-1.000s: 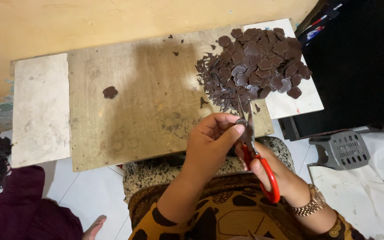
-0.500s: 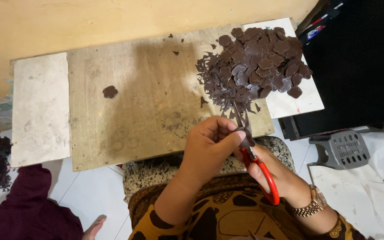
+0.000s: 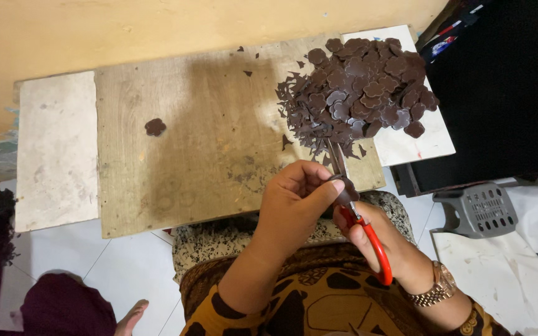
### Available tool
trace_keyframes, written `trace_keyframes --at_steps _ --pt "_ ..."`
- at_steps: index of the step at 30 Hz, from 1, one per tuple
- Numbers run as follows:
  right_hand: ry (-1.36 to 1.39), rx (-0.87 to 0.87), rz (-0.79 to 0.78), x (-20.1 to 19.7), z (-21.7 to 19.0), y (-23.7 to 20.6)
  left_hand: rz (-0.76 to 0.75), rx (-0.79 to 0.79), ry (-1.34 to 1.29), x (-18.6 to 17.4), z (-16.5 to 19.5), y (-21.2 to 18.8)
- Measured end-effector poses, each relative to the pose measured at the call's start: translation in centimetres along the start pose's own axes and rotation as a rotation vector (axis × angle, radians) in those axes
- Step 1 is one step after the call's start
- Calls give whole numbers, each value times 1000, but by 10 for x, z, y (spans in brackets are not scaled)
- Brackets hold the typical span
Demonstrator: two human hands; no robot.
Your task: The person uses red-handled scissors to trim the edges of small dark brown flower-shaped pieces, one at a time, and places the finished pieces into a growing pile on the table. The person repeatedly picks up a piece, rotates it, and trims the edges before adding it to the pile.
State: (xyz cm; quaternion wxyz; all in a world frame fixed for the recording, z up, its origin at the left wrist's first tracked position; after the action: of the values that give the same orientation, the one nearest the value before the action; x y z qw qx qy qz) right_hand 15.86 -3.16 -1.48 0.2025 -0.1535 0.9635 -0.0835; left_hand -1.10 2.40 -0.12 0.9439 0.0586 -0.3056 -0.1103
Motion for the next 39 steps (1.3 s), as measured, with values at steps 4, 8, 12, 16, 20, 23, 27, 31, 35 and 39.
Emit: trace_keyframes --at_steps 4,8,12,16,20,23,27,31,35,39 --pt "85 8 -36 -2 -6 1 -29 25 60 -1 1 2" --pt "192 49 -29 -1 -6 2 -22 4 17 -2 3 2" --pt "215 110 4 0 2 1 2 -32 21 1 3 1" --pt "244 128 56 2 11 2 -67 15 48 4 8 1" --pt "354 92 90 -1 15 1 -70 -31 62 8 12 1" --pt "476 112 102 -3 13 0 -86 -60 115 11 15 -1" --pt "426 202 194 -3 5 0 -81 -77 123 12 10 -3" --pt "417 141 213 -1 -1 -1 -66 -86 32 10 -1 -2" --pt "252 164 171 -3 8 2 -85 -75 29 6 -5 -1" --pt "-39 211 30 -3 16 7 -51 -59 31 2 -3 0"
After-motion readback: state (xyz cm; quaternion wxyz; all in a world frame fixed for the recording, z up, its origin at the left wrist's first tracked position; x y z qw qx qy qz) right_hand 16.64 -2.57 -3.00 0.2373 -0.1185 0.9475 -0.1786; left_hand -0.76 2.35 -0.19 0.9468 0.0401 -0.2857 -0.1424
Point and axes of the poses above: each hand's wrist, its own y-axis towards the middle knuckle, its own x-axis out of the palm, z = x × y, the point moved 3 cm from there along y, towards the middle knuckle, and after that the axes turned 15 degrees about x, right-handed, at the moved point
